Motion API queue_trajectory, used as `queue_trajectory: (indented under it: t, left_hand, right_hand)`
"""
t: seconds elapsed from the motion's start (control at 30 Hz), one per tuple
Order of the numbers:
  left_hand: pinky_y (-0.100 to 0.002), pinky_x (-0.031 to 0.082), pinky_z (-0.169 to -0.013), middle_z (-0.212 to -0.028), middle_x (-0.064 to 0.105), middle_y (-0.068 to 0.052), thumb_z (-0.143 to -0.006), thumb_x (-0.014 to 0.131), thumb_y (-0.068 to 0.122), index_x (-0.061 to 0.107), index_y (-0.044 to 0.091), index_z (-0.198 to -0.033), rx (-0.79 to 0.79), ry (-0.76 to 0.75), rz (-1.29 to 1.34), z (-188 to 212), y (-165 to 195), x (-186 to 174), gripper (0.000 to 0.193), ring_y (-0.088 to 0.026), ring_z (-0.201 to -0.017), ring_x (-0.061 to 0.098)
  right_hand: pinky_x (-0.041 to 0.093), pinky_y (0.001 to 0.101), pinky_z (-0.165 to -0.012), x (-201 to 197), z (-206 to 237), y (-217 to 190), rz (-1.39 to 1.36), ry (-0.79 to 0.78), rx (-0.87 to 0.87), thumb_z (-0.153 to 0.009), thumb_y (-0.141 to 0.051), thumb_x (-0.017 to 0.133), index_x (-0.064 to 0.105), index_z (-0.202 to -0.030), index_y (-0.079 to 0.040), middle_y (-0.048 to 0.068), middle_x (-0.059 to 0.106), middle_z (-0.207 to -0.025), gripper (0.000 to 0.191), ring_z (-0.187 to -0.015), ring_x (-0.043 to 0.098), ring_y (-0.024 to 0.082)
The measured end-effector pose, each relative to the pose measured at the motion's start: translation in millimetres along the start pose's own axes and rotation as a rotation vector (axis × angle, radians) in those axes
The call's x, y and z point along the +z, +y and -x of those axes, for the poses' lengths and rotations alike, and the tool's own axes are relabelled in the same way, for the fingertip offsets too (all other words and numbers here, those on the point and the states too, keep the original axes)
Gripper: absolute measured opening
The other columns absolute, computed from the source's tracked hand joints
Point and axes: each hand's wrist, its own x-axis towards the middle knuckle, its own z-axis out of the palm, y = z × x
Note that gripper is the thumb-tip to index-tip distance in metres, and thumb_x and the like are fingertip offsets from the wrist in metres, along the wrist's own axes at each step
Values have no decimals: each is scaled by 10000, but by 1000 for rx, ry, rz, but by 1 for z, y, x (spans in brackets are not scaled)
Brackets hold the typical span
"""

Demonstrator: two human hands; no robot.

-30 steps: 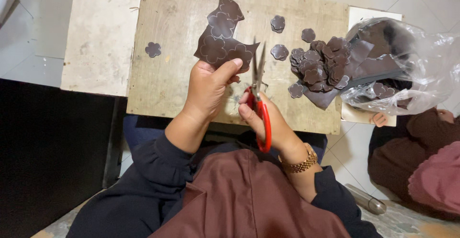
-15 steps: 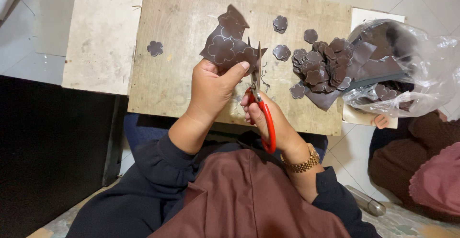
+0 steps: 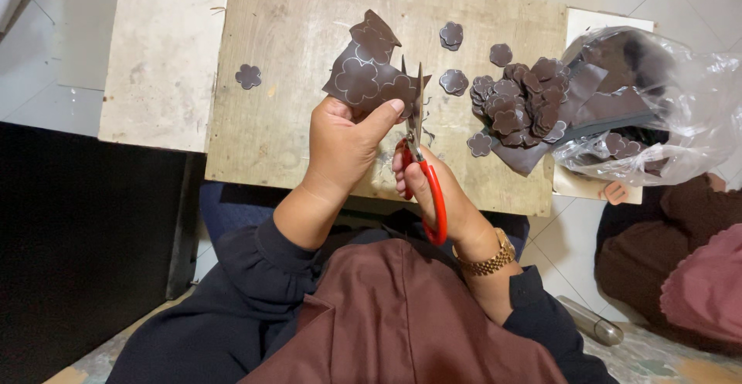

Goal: The person uses red-handled scissors to cut flower-shaped pieces from a dark brown sheet of material. They hold the sheet in one hand and cut along the outlines, placing the finished shapes on a wooden board.

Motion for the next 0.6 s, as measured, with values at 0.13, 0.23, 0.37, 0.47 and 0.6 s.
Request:
queue_trajectory:
  t: [0.13,0.23,0.37,0.47,0.6]
  left_hand:
    - [-310,623,-862,-1052,743,-65,-945,705,0,687,-3,-1116,-11,-8,51,0,1,1,172,-130,-944,712]
    - [-311,610,-855,-1056,750,-79,-955,697,-1,697,-16,-1119,-21,-16,54,0,2,0,164,-141,-942,713]
    - [-309,612,-861,-1053,750,-77,-954,697,0,697,-16,-1117,-20,-17,53,1,2,0,163,-137,-941,713]
    - [-305,605,-862,-1048,748,-77,-955,698,3,698,-15,-1111,-20,-21,54,0,2,-1,157,-137,-933,712]
    - [-304,602,-856,-1035,749,-77,-953,694,6,699,-15,-1097,-43,-21,59,1,2,-3,146,-136,-920,711]
  right_hand:
    - [458,240,-741,0,1,-4,7,-9,-3,-1011,-627,500,522,-1150,-61,-2,509,-954,584,-834,497,89]
    - [450,239,-745,0,1,-8,29,-13,-12,-1011,-651,492,517,-1114,-61,1,497,-939,599,-824,482,93]
    - [434,241,-741,2,0,-11,13,-26,-23,-1009,-667,481,508,-1095,-57,2,476,-919,617,-810,458,99]
    - [426,239,-745,3,0,-13,1,-31,-28,-1018,-676,478,501,-1086,-54,-3,457,-913,626,-807,429,97]
    - [413,228,-714,4,1,-15,9,-28,-21,-1005,-692,473,501,-1073,-64,-14,449,-887,633,-780,414,90]
